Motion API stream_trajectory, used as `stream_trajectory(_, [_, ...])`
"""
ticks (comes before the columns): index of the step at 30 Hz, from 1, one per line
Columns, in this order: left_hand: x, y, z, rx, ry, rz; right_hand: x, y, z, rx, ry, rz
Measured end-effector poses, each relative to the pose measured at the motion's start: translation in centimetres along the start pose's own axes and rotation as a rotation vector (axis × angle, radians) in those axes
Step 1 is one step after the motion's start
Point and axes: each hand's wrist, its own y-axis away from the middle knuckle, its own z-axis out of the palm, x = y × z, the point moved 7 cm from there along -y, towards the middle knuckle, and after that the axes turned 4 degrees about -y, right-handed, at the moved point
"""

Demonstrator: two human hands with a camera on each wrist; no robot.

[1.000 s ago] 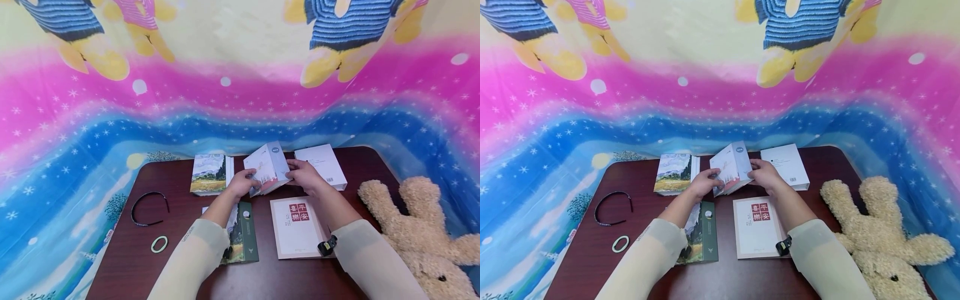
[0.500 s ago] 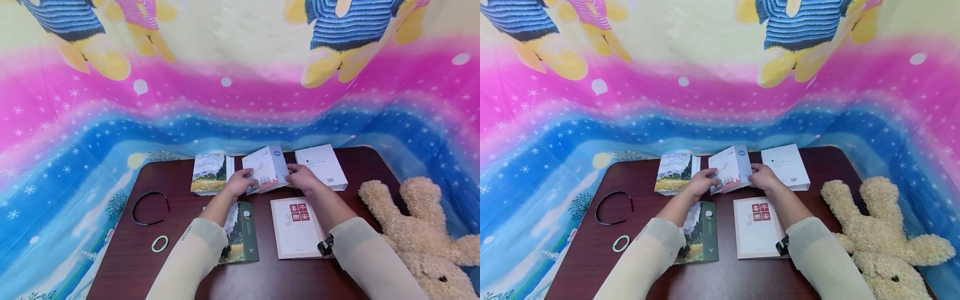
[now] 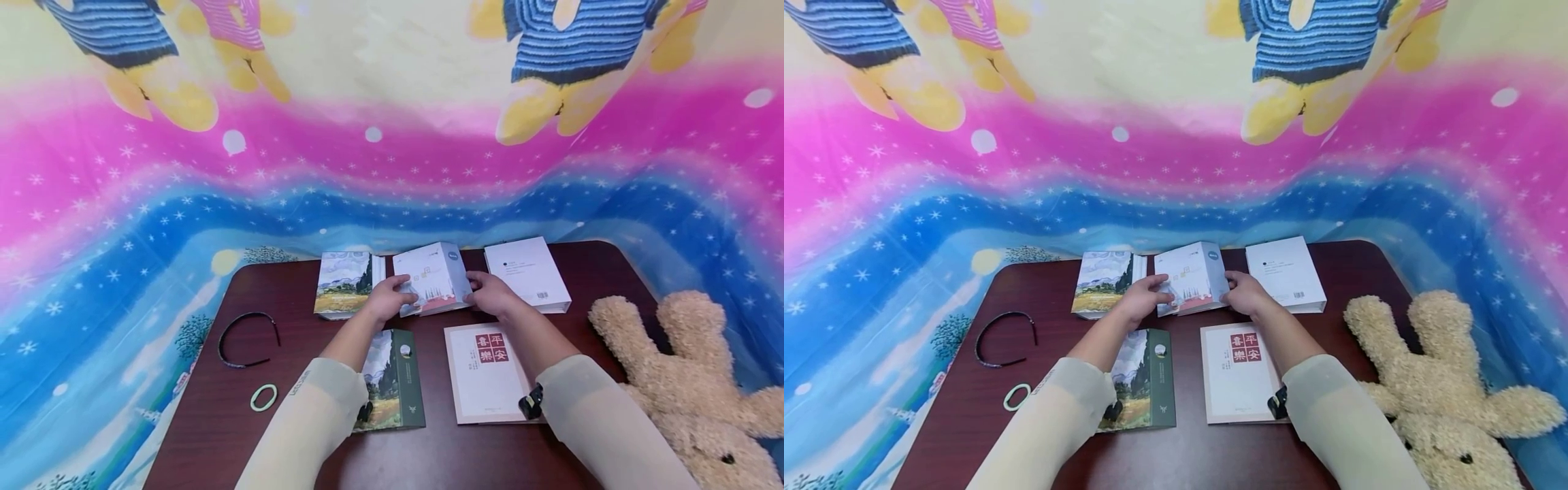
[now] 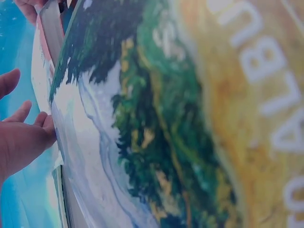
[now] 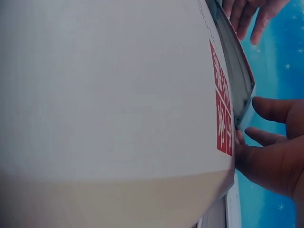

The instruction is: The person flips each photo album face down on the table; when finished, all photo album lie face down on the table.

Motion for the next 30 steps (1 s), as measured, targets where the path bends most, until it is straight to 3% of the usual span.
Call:
stream_trajectory(14, [0.11, -0.15, -0.28, 0.004, -0.032, -0.005, -0.17, 0.55, 0.12, -0.003, 0.166, -0.035])
stream_trajectory(21, [0.2, -0.04, -0.33, -0.008, -0.055, 0.005, -0.06, 0.89, 0.16, -0.025, 0.156, -0.018])
stream_trajectory(30, [0.48, 0.21, -0.48, -0.004, -0.043, 0.016, -0.52, 0.87, -0.12, 0.004, 0.074, -0.037])
